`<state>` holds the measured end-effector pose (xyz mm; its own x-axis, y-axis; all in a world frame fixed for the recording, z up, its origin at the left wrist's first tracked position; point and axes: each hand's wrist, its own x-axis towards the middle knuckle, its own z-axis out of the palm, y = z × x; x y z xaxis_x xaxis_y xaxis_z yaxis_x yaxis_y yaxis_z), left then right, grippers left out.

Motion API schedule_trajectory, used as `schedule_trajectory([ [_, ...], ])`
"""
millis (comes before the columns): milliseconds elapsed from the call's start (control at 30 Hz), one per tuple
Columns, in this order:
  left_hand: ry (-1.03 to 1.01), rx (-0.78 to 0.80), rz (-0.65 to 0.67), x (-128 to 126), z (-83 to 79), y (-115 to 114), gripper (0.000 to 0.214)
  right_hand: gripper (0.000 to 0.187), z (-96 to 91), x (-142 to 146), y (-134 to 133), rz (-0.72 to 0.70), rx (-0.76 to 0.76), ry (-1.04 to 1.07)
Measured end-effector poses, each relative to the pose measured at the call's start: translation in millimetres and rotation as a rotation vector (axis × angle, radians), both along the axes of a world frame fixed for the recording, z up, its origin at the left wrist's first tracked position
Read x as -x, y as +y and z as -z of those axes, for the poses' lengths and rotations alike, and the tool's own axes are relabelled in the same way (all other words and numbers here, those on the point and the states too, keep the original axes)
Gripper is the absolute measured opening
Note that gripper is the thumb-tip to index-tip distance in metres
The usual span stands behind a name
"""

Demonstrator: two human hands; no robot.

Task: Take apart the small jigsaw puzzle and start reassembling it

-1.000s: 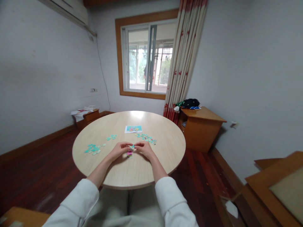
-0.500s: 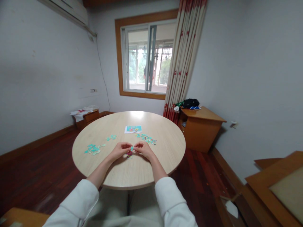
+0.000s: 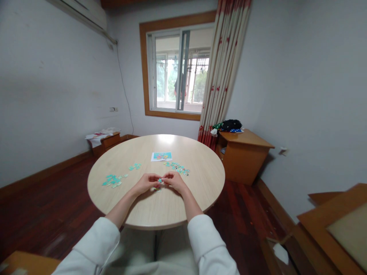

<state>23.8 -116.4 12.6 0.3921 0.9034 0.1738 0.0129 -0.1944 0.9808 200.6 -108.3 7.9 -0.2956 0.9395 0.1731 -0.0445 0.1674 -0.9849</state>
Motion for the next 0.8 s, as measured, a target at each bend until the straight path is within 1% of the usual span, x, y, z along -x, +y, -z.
schedule_trajectory([
  [133, -0.003, -0.007, -0.020, -0.1, 1.9, 1.8, 0.039, 0.033, -0.6, -0.5, -0.6, -0.002, -0.003, -0.003],
  [233, -0.021, -0.008, -0.059, 0.0, 5.9, 6.6, 0.038, 0.033, 0.3, -0.7, 0.3, 0.004, 0.000, 0.005],
  [333, -0.057, -0.011, -0.153, 1.4, 10.1, 14.0, 0.037, 0.034, 2.1, -0.7, 2.1, 0.017, 0.022, 0.017],
  [467, -0.098, 0.002, -0.327, 6.8, 14.1, 24.5, 0.035, 0.033, 4.3, -0.7, 4.1, 0.037, 0.044, 0.032],
  [567, -0.087, -0.014, -0.434, 11.9, 16.2, 30.5, 0.031, 0.033, 5.0, -0.7, 4.8, 0.043, 0.051, 0.038],
  [667, -0.060, -0.064, -0.496, 15.7, 18.3, 34.2, 0.025, 0.033, 5.0, -0.6, 5.2, 0.046, 0.054, 0.038],
  [800, -0.069, -0.104, -0.516, 17.1, 22.8, 37.2, 0.024, 0.033, 4.7, -0.4, 5.5, 0.049, 0.064, 0.045],
])
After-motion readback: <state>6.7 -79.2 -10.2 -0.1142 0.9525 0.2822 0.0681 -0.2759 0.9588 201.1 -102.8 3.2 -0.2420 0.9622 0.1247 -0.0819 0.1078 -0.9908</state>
